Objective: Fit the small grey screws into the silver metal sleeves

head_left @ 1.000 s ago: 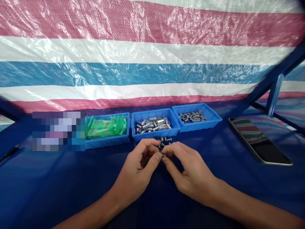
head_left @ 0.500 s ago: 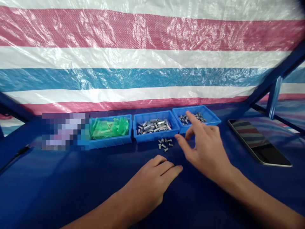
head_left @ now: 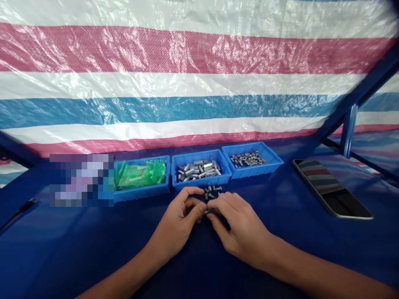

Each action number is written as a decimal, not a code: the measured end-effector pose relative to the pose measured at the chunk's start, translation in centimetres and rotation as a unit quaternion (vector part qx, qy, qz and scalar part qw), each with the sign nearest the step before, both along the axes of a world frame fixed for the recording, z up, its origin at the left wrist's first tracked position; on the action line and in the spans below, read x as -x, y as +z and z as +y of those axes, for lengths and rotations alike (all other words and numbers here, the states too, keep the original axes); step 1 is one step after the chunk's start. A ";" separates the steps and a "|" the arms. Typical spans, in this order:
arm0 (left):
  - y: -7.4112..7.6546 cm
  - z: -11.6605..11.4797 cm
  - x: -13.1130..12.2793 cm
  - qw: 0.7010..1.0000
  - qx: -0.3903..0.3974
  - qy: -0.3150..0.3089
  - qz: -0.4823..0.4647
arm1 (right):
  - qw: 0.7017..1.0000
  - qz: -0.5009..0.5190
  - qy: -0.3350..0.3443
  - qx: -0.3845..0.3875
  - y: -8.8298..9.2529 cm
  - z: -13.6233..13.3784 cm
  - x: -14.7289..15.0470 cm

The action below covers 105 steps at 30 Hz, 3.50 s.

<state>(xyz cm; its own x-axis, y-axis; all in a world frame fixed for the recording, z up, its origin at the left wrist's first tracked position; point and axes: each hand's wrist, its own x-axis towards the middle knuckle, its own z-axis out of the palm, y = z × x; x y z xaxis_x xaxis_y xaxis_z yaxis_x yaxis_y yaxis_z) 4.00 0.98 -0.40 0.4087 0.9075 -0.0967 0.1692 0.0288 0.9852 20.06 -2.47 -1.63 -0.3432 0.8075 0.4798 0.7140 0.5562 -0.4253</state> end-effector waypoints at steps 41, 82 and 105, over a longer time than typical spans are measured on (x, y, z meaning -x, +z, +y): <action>1.2 -0.3 0.6 0.984 -0.170 0.017 0.052 | 0.986 0.140 -0.045 0.079 1.3 0.8 1.4; 0.5 0.1 1.1 0.989 -0.146 -0.019 -0.012 | 0.966 0.177 -0.017 0.190 0.2 1.0 1.7; 0.3 -0.1 0.8 0.991 0.043 -0.002 -0.125 | 0.993 0.036 -0.027 -0.107 2.1 2.7 -0.6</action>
<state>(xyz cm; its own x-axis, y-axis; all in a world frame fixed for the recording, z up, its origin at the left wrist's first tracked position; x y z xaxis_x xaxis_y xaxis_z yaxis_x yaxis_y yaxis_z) 3.24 0.89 -0.05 0.4340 0.8983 -0.0687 -0.0792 0.1140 0.9903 20.66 0.26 0.45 -0.2613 0.7001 0.6645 0.7170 0.6017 -0.3520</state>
